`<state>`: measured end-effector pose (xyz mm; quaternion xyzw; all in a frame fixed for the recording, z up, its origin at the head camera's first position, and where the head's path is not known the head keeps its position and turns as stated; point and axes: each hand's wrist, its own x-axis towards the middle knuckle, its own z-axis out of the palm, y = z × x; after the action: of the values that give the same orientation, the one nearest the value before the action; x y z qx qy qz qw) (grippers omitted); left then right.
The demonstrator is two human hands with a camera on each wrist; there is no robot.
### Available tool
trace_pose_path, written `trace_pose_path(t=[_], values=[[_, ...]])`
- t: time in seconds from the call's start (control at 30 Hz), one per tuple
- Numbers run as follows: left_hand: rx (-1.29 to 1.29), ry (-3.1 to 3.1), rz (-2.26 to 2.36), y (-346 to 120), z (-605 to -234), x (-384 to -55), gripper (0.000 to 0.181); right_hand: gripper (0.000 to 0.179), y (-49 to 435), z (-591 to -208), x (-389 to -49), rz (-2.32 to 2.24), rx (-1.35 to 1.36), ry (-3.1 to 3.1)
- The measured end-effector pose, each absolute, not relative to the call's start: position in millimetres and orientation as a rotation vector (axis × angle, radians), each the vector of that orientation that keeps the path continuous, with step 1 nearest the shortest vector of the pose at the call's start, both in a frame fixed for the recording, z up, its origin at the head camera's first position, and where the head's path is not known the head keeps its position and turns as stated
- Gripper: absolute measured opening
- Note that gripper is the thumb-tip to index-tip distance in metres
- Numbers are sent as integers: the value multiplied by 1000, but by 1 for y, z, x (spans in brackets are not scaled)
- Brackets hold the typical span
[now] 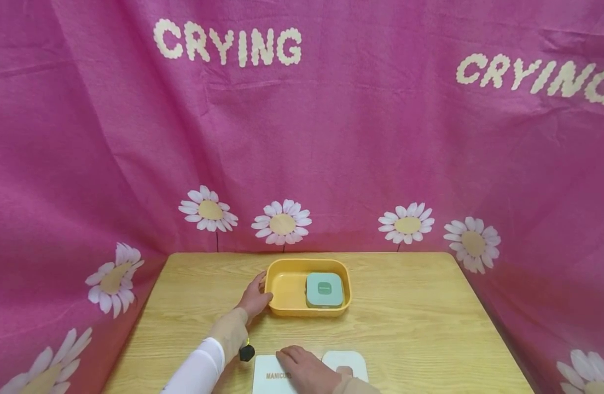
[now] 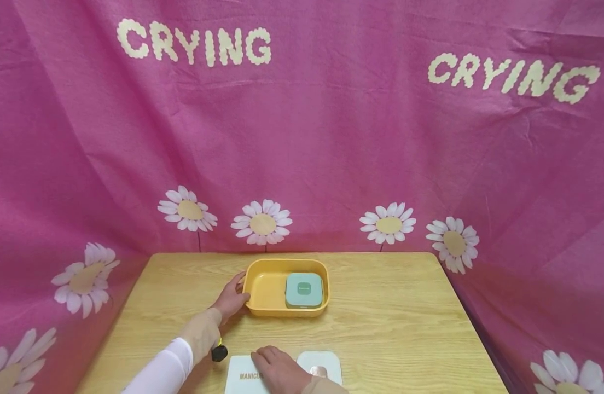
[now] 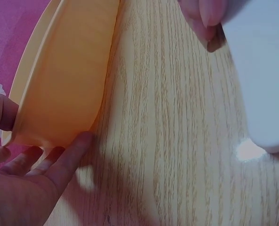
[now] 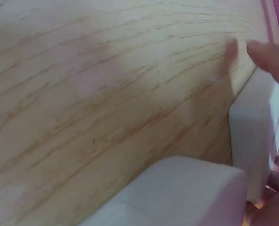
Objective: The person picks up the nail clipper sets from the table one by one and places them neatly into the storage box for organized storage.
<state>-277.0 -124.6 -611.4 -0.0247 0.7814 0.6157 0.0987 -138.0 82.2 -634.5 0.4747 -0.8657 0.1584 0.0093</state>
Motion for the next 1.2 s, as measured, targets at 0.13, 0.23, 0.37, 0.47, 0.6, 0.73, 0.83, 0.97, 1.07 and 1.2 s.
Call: trace_pose_path(t=[0.13, 0.23, 0.37, 0.47, 0.6, 0.73, 0.83, 0.97, 1.07, 1.2], values=[[-82, 2294, 1831, -124, -612, -277, 83, 68, 82, -638, -138, 482, 1452, -2716], [-89, 2289, 1830, -124, -611, -277, 83, 76, 82, -638, -138, 485, 1433, -2751], [-105, 2303, 1818, -125, -607, -275, 82, 78, 80, -635, -138, 488, 1402, -2775], [-110, 2323, 1810, -125, -604, -274, 82, 87, 79, -632, -139, 494, 1393, -2798], [-111, 2343, 1797, -124, -606, -275, 83, 93, 81, -631, -141, 504, 1409, -2801], [-127, 2322, 1811, -124, -607, -276, 83, 90, 81, -632, -141, 504, 1420, -2775], [-130, 2296, 1835, -125, -608, -277, 81, 89, 81, -631, -143, 486, 1413, -2758], [-144, 2237, 1886, -127, -610, -277, 76, 87, 80, -630, -145, 489, 1411, -2753], [-154, 2214, 1896, -127, -611, -277, 73, 88, 83, -628, -147, 518, 1409, -2760], [-150, 2217, 1891, -126, -614, -277, 72, 93, 89, -626, -149, 587, 1360, -2821]])
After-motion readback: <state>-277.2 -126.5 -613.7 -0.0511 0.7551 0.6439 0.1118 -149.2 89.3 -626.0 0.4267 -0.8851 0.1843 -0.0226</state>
